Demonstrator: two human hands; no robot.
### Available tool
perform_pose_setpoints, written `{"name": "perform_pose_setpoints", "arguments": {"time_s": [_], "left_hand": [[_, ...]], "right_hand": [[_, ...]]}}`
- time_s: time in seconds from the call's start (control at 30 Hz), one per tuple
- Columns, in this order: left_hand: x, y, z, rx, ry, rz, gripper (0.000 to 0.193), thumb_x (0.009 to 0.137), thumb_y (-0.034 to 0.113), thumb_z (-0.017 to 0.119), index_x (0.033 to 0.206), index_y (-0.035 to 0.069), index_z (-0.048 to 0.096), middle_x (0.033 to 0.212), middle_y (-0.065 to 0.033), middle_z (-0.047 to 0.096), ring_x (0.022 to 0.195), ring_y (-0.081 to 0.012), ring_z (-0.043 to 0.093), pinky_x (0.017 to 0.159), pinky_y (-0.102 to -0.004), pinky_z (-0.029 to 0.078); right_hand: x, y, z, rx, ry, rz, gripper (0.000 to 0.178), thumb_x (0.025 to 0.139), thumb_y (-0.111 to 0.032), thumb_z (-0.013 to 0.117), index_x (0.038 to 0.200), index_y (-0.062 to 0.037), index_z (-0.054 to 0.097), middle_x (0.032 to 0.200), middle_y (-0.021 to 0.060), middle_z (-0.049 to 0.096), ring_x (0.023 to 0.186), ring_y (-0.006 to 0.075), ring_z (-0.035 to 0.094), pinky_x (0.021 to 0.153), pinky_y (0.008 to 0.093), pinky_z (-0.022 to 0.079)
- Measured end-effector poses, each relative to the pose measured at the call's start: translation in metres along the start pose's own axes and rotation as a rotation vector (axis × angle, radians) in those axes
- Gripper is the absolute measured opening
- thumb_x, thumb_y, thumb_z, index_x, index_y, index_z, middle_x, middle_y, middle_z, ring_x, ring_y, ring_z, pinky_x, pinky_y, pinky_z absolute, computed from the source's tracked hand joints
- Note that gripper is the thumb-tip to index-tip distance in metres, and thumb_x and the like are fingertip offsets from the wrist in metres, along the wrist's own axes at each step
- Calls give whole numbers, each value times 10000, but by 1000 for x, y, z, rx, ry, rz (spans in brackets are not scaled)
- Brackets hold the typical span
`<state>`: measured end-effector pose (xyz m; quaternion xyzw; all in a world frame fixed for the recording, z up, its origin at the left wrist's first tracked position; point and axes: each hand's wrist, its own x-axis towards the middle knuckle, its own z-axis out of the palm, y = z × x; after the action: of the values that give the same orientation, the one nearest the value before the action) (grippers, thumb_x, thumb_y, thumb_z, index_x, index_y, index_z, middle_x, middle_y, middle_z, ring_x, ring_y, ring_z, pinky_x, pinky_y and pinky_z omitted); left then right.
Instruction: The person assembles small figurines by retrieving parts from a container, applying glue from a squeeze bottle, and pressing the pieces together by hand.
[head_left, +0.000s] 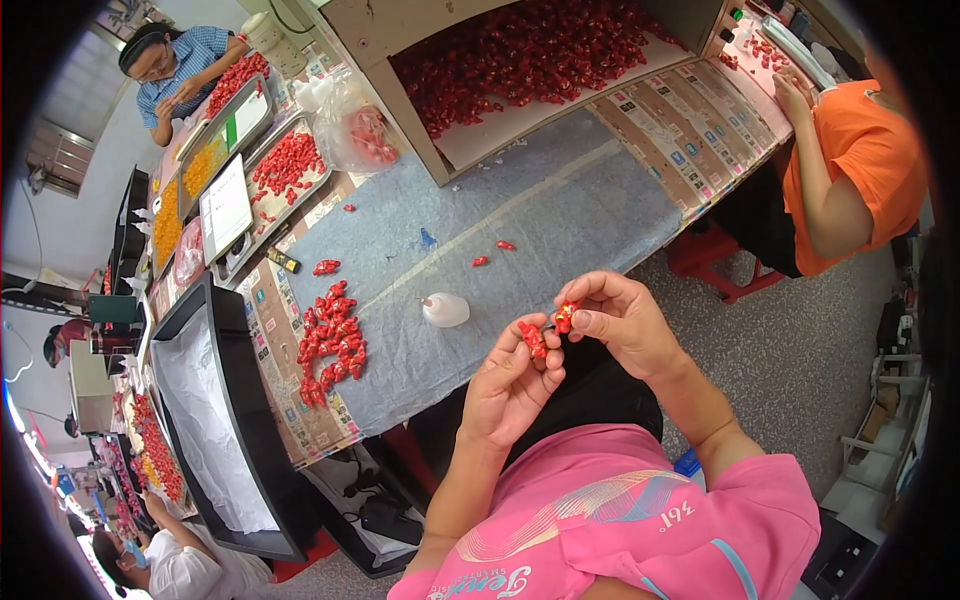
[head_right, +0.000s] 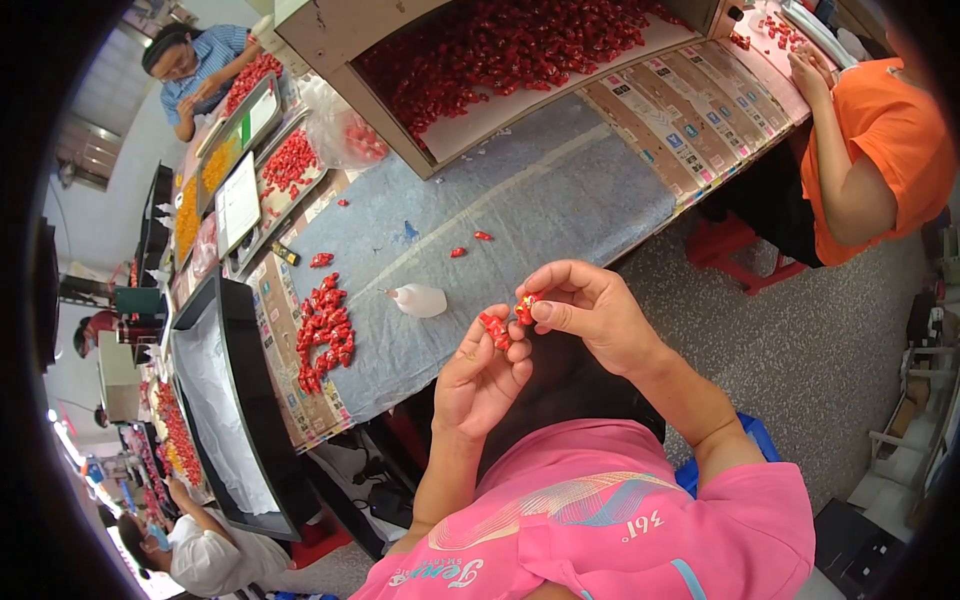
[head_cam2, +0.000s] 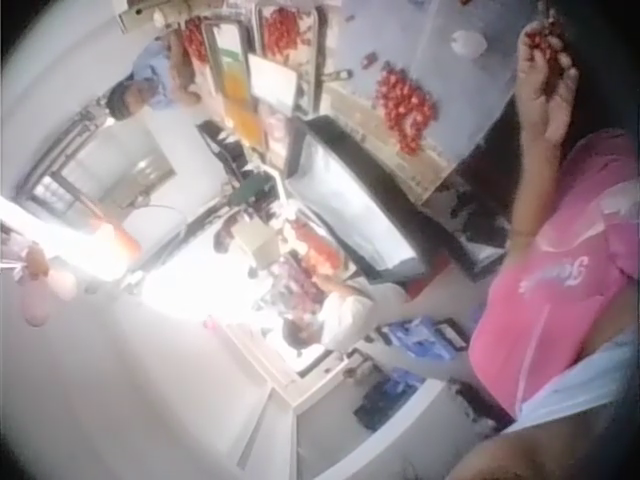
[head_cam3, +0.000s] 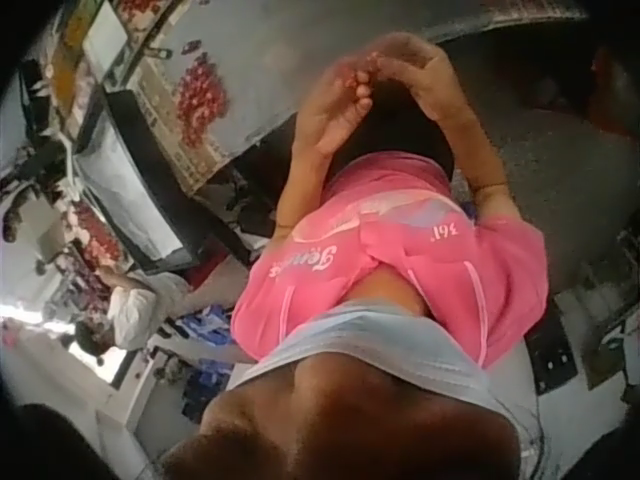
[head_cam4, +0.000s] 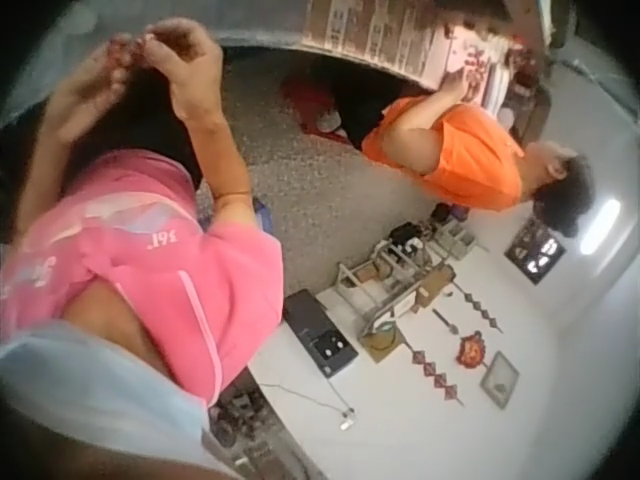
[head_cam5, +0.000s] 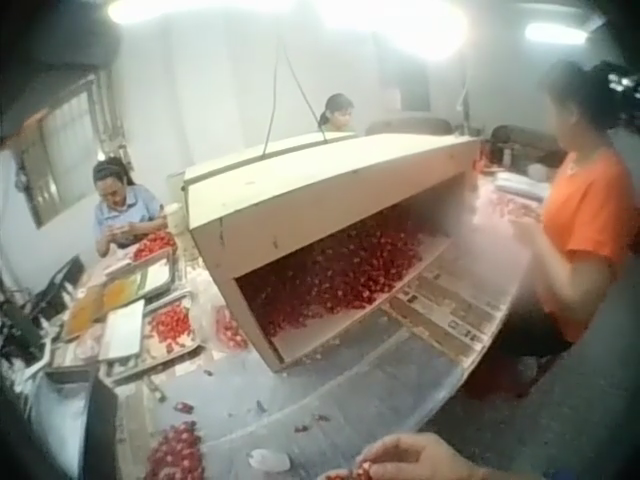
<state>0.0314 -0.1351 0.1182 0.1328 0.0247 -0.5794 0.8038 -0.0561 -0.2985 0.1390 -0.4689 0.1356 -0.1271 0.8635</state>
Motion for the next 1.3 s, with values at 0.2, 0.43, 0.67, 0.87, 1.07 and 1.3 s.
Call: {"name": "perform_pose_setpoints", "arguments": {"time_s": [0.2, 0.43, 0.67, 0.87, 1.07, 1.3], "left_hand": [[-2, -3, 0, -35, -27, -22, 347, 908, 124, 544, 1240, 65, 462, 1051, -97, 541, 865, -168, 509, 771, -293, 464], [-6, -3, 3, 30, 23, -4, 308, 880, 126, 607, 1164, 92, 493, 1040, -71, 533, 868, -151, 533, 769, -266, 499], [-9, -3, 1, 35, 6, 27, 258, 868, 88, 618, 1094, 95, 492, 1020, -63, 553, 899, -164, 589, 776, -260, 534], [-10, -3, 0, 62, 14, 36, 268, 859, 82, 628, 1096, 91, 502, 1010, -55, 548, 892, -169, 592, 773, -265, 530], [-13, -3, -1, 81, 9, 55, 253, 851, 70, 636, 1074, 88, 517, 993, -49, 541, 894, -176, 595, 778, -271, 525], [-15, -3, -5, 79, 22, 67, 284, 849, 64, 637, 1094, 91, 497, 996, -56, 548, 898, -181, 597, 771, -268, 530]], "right_hand": [[-4, 2, 2, -5, -22, -6, 225, 841, -67, 651, 1047, -4, 586, 999, 71, 628, 892, 135, 610, 759, 252, 506], [-2, 5, 1, 20, -1, 22, 215, 847, -80, 648, 1042, -12, 590, 998, 67, 628, 895, 123, 608, 740, 250, 506], [-1, 6, 2, 12, -1, 55, 186, 850, -63, 632, 1022, -15, 579, 1021, 88, 617, 891, 144, 608, 727, 256, 509], [-1, 7, 2, 18, -28, 49, 207, 856, -63, 627, 1048, -13, 568, 1043, 97, 619, 917, 156, 621, 737, 257, 519], [-2, 8, 4, 46, -15, 57, 223, 860, -61, 622, 1070, -13, 564, 1046, 98, 620, 932, 162, 624, 739, 258, 519], [-2, 8, 4, 77, 2, 102, 220, 865, -55, 610, 1074, -5, 563, 1010, 87, 622, 928, 157, 620, 737, 257, 515]]}}
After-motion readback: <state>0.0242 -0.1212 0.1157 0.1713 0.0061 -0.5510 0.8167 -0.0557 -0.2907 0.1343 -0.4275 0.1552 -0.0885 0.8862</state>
